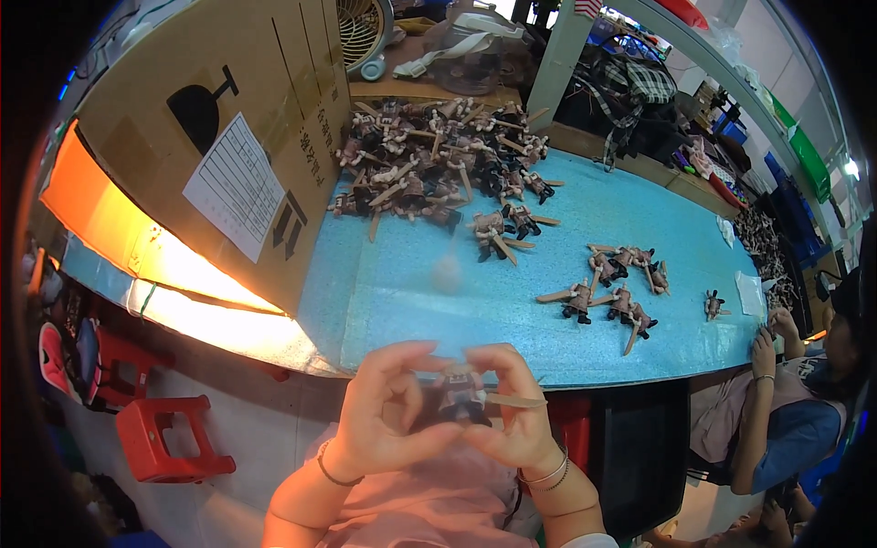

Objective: The person assembles plastic toy figures by applying glue from a bottle to the toy parts by hand.

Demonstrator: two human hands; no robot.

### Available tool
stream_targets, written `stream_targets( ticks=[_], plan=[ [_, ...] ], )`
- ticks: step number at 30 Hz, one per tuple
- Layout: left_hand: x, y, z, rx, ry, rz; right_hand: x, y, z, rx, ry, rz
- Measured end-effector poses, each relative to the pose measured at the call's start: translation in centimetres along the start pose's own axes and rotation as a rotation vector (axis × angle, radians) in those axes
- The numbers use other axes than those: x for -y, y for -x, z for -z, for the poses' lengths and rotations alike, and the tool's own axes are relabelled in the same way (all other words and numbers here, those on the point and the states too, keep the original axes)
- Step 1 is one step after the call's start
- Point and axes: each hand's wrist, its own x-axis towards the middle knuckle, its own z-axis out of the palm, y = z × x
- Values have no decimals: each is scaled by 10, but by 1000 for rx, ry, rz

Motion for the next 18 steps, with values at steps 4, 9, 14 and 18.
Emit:
stream_targets(
  ticks=[4,9,14,18],
  plan=[
    [10,1,6,60,-21,-33,0,-3,5,58,117,64],
    [15,9,7,42,-15,77,-8,2,1,49,139,63],
    [14,10,9,57,-86,89,-10,5,-1,30,146,37],
    [15,8,10,74,-70,74,-13,7,-1,17,127,24]
  ],
)
